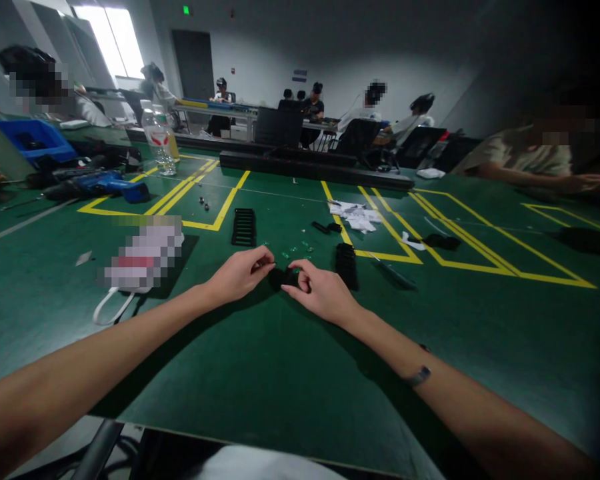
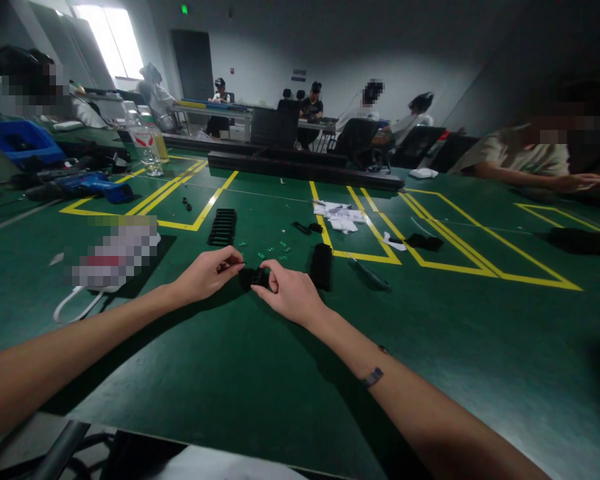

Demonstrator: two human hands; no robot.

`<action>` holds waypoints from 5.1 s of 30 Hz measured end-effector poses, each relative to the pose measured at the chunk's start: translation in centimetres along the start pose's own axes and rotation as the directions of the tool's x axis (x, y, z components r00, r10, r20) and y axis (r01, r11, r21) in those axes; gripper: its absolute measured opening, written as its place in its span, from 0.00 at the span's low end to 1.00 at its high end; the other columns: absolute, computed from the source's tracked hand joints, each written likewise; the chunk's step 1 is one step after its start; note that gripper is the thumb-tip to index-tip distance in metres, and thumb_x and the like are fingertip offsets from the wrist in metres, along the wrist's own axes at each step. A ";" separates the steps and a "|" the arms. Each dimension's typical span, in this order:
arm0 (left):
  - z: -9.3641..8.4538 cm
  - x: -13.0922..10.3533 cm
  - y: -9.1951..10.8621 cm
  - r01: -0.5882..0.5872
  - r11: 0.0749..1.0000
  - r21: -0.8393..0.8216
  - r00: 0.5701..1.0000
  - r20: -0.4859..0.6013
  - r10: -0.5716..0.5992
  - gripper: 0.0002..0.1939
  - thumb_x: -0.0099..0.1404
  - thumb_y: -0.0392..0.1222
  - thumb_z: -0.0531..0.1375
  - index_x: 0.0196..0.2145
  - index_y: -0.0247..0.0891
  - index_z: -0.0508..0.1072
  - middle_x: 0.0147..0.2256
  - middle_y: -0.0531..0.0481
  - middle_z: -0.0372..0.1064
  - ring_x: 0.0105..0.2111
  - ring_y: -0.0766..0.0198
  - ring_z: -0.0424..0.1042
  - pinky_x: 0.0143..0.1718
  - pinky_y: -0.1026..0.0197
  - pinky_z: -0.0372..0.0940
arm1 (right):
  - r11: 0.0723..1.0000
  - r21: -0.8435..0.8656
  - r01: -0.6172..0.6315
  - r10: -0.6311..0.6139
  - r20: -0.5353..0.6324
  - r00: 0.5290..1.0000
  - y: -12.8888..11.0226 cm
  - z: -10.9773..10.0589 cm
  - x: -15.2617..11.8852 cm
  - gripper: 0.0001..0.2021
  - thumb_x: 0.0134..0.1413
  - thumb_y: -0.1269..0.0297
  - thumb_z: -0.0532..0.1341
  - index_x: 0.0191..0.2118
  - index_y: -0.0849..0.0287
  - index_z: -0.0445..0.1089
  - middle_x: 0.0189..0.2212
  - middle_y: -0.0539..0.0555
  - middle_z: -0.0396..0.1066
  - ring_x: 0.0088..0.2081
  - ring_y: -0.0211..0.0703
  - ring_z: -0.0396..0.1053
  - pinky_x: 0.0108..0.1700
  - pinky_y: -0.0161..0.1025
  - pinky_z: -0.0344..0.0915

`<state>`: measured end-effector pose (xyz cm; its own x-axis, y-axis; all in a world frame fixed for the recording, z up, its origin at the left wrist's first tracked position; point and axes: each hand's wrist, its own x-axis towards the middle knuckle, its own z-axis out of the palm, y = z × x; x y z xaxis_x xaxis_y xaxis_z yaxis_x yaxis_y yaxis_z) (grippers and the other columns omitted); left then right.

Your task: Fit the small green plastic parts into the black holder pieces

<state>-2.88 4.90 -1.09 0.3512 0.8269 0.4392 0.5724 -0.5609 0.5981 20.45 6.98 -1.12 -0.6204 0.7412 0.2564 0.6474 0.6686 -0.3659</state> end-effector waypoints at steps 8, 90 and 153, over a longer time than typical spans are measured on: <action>0.5 -0.4 1.0 -0.080 0.997 -0.010 0.995 -0.057 0.079 0.14 0.72 0.39 0.54 0.53 0.37 0.69 0.37 0.49 0.72 0.31 0.67 0.68 0.34 0.64 0.63 | 0.983 0.179 0.046 -0.047 0.000 0.999 0.1 0.1 -0.1 0.21 0.59 0.62 0.62 0.54 0.56 0.57 0.26 0.45 0.66 0.26 0.37 0.64 0.30 0.34 0.55; 0.2 -0.5 1.7 -0.143 0.990 0.001 0.988 0.052 0.143 0.08 0.71 0.38 0.55 0.46 0.36 0.70 0.36 0.48 0.72 0.31 0.65 0.69 0.33 0.63 0.61 | 0.984 0.163 0.074 -0.079 0.022 0.997 0.1 0.0 -0.3 0.19 0.57 0.64 0.62 0.53 0.55 0.60 0.25 0.46 0.67 0.26 0.38 0.64 0.29 0.34 0.53; 0.2 -0.6 1.9 -0.220 0.975 0.000 0.975 0.004 0.220 0.11 0.70 0.39 0.57 0.47 0.34 0.74 0.37 0.47 0.73 0.33 0.66 0.70 0.33 0.65 0.62 | 0.986 0.152 0.071 -0.076 0.030 0.997 0.4 0.2 -0.3 0.19 0.54 0.66 0.63 0.51 0.55 0.60 0.25 0.45 0.66 0.26 0.37 0.63 0.29 0.34 0.53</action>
<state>-1.82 3.38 -0.34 0.4717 0.6832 0.5574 0.4806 -0.7292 0.4870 20.79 6.96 -1.53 -0.6811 0.6859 0.2562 0.5273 0.7023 -0.4782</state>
